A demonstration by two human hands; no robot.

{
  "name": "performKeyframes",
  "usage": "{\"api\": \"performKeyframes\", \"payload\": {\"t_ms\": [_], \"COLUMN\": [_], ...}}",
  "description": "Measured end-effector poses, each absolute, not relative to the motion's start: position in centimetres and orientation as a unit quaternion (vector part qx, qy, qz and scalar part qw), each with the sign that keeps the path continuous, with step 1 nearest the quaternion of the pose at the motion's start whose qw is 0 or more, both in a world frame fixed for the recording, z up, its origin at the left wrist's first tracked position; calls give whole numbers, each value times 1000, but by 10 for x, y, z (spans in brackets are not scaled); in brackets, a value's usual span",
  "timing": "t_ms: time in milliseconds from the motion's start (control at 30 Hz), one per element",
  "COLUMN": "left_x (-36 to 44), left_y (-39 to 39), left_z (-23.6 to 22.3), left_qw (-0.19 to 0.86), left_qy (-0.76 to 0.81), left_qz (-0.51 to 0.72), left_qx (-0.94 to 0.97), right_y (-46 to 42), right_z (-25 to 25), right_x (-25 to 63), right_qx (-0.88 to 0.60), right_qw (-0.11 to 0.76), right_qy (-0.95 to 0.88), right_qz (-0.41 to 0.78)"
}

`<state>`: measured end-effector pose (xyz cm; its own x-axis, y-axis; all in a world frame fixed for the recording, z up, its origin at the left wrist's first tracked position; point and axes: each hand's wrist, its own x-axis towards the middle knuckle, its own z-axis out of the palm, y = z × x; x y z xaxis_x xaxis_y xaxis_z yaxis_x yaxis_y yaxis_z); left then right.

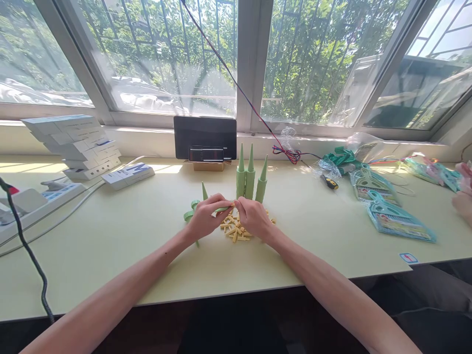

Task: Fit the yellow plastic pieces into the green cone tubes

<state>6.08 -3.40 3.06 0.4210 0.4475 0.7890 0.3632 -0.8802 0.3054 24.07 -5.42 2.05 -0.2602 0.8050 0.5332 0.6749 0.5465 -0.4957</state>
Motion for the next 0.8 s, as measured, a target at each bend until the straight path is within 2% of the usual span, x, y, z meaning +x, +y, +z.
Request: {"api": "performKeyframes", "payload": {"t_ms": [800], "left_x": [57], "left_y": [-33], "left_z": [32], "left_qw": [60], "left_qy": [225], "left_qz": [469], "left_qx": [852], "right_y": [-56], "right_z": [19], "right_x": [240], "right_qx": [-458], "right_qw": [409], "right_qy": [-781], "right_qz": [114]}}
